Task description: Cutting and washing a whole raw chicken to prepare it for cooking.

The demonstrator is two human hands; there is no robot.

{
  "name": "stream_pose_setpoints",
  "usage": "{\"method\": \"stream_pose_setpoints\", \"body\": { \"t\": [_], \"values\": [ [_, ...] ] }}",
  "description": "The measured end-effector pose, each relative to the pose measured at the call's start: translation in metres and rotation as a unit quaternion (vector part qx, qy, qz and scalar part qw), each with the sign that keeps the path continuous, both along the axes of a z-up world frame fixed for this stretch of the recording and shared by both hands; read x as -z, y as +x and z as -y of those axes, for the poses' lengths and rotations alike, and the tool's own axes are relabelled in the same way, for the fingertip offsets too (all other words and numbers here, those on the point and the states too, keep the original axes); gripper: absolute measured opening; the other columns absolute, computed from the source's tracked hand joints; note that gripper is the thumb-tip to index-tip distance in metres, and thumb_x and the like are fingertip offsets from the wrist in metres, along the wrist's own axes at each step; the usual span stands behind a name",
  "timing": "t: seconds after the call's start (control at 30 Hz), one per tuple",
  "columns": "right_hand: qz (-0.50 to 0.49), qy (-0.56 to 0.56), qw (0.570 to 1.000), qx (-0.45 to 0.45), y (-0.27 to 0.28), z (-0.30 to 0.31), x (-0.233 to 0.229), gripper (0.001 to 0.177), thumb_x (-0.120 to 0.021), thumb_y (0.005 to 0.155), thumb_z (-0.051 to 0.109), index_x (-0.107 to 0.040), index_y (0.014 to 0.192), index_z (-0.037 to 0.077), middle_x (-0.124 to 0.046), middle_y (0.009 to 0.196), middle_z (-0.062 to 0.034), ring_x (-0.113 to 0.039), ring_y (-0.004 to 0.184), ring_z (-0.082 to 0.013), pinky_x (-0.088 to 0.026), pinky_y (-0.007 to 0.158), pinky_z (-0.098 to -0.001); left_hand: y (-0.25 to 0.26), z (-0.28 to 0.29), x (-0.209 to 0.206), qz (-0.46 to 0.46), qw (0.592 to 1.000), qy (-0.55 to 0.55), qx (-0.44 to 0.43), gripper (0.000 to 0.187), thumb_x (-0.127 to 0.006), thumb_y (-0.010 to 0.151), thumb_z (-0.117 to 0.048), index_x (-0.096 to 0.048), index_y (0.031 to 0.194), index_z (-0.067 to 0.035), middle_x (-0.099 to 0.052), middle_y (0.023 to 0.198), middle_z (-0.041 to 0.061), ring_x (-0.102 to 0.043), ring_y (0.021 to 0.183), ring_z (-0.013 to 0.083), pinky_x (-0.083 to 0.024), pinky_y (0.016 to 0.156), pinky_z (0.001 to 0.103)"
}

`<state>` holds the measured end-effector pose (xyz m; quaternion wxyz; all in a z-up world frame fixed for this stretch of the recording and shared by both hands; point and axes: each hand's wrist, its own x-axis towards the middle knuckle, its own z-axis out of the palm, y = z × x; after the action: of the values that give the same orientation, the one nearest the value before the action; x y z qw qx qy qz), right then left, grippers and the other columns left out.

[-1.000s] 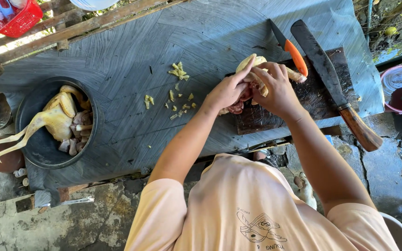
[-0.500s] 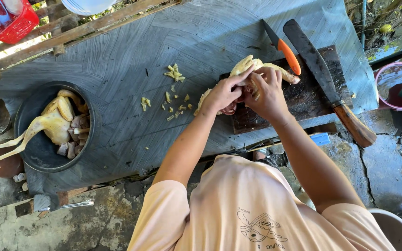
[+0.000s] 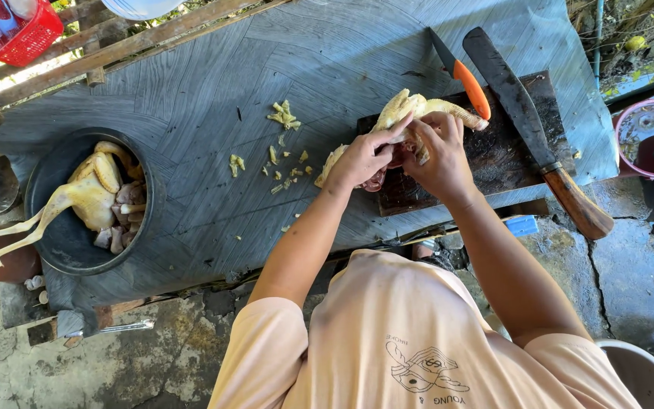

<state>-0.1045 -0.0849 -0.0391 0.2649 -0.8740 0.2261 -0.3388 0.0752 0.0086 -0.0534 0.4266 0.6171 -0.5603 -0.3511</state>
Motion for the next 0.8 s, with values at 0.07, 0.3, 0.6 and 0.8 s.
{"method": "stream_pose_setpoints", "body": {
  "t": [0.07, 0.3, 0.6, 0.8],
  "values": [
    [0.008, 0.003, 1.0, -0.004, -0.001, -0.001, 0.001, 0.067, -0.081, 0.067, 0.003, -0.065, 0.132, 0.006, -0.053, 0.125, -0.0164, -0.051, 0.118, -0.0372, -0.052, 0.101, -0.0467, -0.002, -0.002, 0.001, 0.014, 1.0, 0.008, -0.004, 0.08, -0.058, 0.093, 0.0, -0.036, 0.157, -0.044, -0.077, 0.12, 0.008, -0.06, 0.08, 0.0099, -0.057, 0.083, 0.028],
    [0.002, 0.005, 1.0, -0.007, -0.004, 0.002, -0.001, 0.064, -0.082, 0.067, 0.003, -0.065, 0.129, 0.006, -0.053, 0.124, -0.0162, -0.052, 0.118, -0.0357, -0.054, 0.101, -0.0451, -0.006, -0.008, 0.001, 0.047, 0.998, 0.022, -0.025, 0.072, -0.06, 0.099, -0.004, -0.041, 0.155, -0.044, -0.075, 0.11, 0.009, -0.061, 0.078, 0.0095, -0.056, 0.085, 0.027],
    [0.015, 0.014, 1.0, -0.01, -0.004, 0.003, -0.003, 0.061, -0.081, 0.074, 0.008, -0.065, 0.132, 0.008, -0.056, 0.12, -0.0159, -0.057, 0.114, -0.0341, -0.054, 0.099, -0.0446, -0.005, -0.023, -0.006, 0.015, 0.997, -0.077, 0.017, 0.055, -0.057, 0.099, 0.003, -0.054, 0.152, -0.013, -0.054, 0.155, 0.008, -0.052, 0.144, 0.0208, -0.042, 0.117, 0.034],
    [0.021, 0.017, 1.0, -0.004, -0.002, 0.004, 0.0, 0.06, -0.08, 0.075, 0.008, -0.065, 0.133, 0.008, -0.056, 0.122, -0.0171, -0.058, 0.114, -0.0344, -0.054, 0.099, -0.0445, 0.003, -0.024, 0.009, -0.007, 0.998, -0.062, 0.008, 0.024, -0.056, 0.102, -0.001, -0.064, 0.123, 0.005, -0.053, 0.159, 0.0, -0.063, 0.134, 0.0155, -0.05, 0.109, 0.03]
  ]
}}
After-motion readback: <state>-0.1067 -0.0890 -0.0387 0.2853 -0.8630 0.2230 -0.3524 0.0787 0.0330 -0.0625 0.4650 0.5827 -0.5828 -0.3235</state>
